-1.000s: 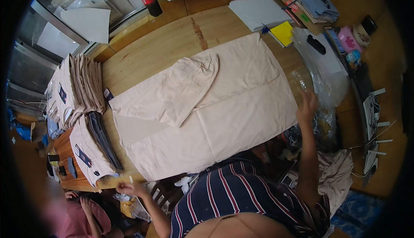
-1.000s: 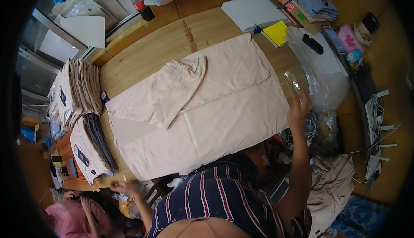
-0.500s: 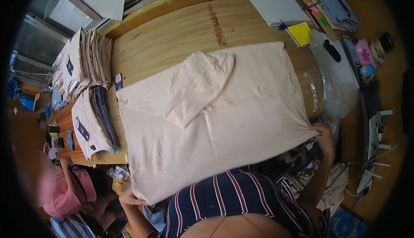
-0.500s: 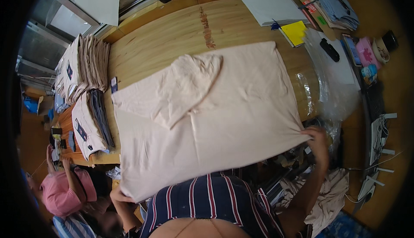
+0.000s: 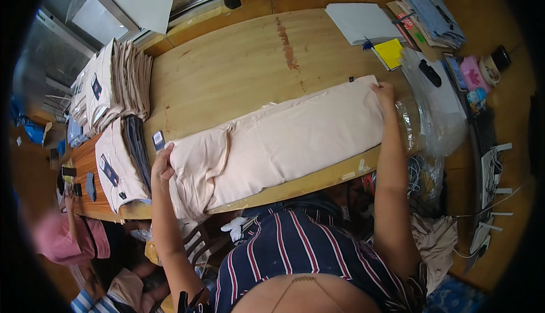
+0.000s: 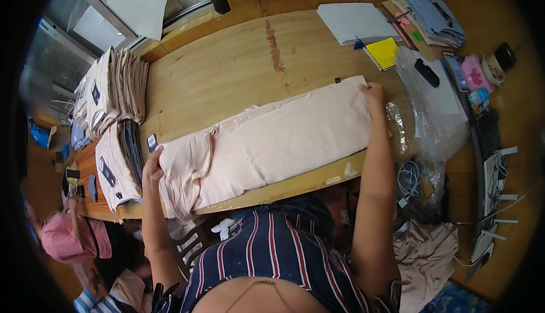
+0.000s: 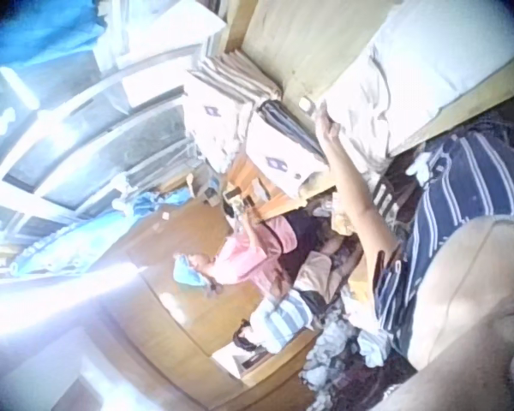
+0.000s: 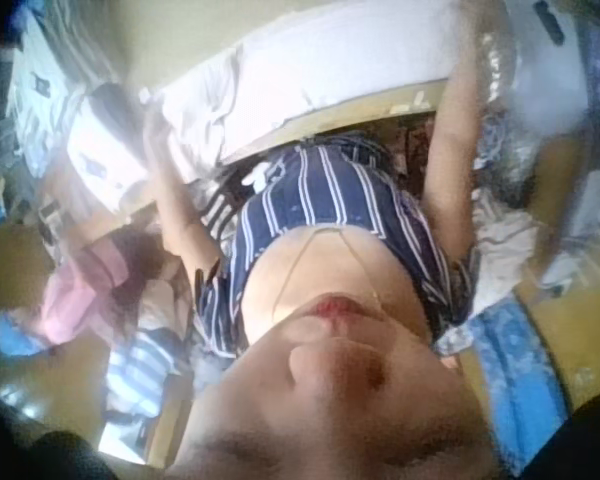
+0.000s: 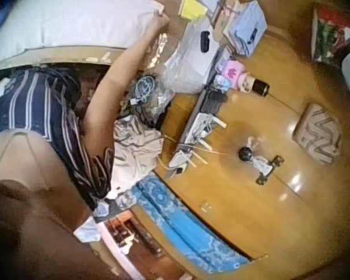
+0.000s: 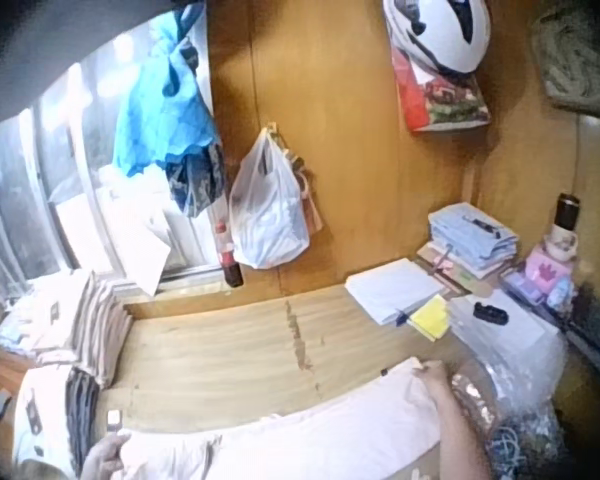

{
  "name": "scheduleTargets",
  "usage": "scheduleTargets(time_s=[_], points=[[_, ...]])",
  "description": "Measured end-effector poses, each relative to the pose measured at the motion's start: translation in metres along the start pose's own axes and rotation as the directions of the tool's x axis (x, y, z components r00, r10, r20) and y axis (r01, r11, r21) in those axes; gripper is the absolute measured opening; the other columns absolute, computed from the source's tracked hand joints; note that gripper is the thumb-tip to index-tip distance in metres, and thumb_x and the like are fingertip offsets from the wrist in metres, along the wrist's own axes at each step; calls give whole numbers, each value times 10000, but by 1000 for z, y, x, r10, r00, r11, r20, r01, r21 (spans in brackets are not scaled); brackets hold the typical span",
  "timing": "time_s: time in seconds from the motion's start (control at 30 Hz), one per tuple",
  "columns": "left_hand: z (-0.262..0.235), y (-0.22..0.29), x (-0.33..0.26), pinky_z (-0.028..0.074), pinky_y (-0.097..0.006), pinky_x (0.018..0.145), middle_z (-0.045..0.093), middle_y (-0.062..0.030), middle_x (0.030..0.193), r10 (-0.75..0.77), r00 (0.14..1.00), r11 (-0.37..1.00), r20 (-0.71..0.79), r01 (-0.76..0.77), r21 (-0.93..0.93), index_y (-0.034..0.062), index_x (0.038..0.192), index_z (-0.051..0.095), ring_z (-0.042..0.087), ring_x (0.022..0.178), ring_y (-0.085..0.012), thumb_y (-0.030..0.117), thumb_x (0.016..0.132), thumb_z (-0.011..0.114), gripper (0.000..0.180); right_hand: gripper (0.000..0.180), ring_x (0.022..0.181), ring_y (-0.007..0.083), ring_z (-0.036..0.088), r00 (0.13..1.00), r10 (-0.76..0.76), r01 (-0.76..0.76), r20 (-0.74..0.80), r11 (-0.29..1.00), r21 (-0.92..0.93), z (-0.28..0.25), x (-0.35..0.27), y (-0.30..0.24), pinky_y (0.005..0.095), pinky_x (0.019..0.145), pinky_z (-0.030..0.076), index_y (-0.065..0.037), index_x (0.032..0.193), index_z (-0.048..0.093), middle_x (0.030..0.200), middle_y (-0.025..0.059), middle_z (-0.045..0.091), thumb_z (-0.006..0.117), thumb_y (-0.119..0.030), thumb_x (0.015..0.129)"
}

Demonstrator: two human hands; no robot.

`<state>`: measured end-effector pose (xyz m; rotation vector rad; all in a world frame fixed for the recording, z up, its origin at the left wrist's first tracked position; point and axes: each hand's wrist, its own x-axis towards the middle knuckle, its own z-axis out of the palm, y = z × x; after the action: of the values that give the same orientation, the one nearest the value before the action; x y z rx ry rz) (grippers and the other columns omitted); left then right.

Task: The person folds a shirt by placing it flat on a table with a cardboard insert, folding the sleeves and sides over the cardboard, and then folding the bottom up to complete the package.

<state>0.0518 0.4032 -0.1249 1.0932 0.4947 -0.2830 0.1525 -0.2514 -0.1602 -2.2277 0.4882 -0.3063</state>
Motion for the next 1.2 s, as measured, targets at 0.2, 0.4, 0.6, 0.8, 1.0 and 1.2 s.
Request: scheduleTargets(time_s=[0.2, 0.4, 0.6, 0.8, 1.0, 1.2], points=[[34, 1, 4, 429, -320, 684, 554, -119, 890, 788, 612, 197, -61, -158, 968, -13, 982, 469, 541, 777, -242, 108, 649, 697, 421, 301, 878, 273, 550, 978, 189, -208, -90, 826, -523, 3, -33, -69, 404, 705, 440, -102, 979, 554, 952, 99, 578, 580, -292, 748], [217, -70, -35, 157, -540, 960, 261, -61, 1341, 259, 632, -395, 730, -620, 678, 168, 1255, 345, 209, 1246, -241, 366, 788, 481, 525, 466, 1219, 232, 236, 867, -497, 403, 37, 656, -638, 54, -101, -94, 503, 917, 243, -214, 1219, 392, 1324, 33, 275, 505, -362, 792], [181, -59, -55, 237, -466, 955, 377, -107, 1249, 480, 634, -161, 606, -616, 771, 120, 1199, 400, 334, 1162, -295, 215, 768, 524, 458, 346, 1117, 239, 366, 875, -441, 454, 199, 605, -655, 72, -122, -146, 483, 885, 288, -75, 1104, 486, 1200, 115, 406, 517, -166, 772], [3, -39, -119, 342, -384, 855, 547, -144, 985, 721, 693, 120, 13, -143, 982, 26, 904, 538, 463, 1004, -322, -2, 652, 540, 254, 528, 1189, 255, 286, -220, -792, 808, 570, 180, 561, 160, -294, -256, 461, 940, 247, -205, 1130, 499, 1247, 80, 368, 623, -364, 642], [-22, -61, -140, 246, -453, 945, 430, -76, 1209, 604, 792, 47, 85, -141, 989, 96, 1161, 418, 332, 1174, -274, 154, 674, 628, 533, 191, 786, 217, 559, 8, -720, 212, 694, 680, 702, 249, -321, -285, 354, 784, 401, -53, 843, 570, 875, 58, 585, 617, -177, 706], [-26, -65, -133, 255, -443, 935, 452, -54, 1187, 648, 761, 114, 24, -127, 985, 108, 1178, 407, 364, 1149, -254, 175, 638, 658, 599, 205, 804, 231, 548, -57, -916, 511, 397, 315, 800, 214, -245, -359, 319, 734, 422, -58, 842, 573, 844, 100, 582, 628, -192, 697]])
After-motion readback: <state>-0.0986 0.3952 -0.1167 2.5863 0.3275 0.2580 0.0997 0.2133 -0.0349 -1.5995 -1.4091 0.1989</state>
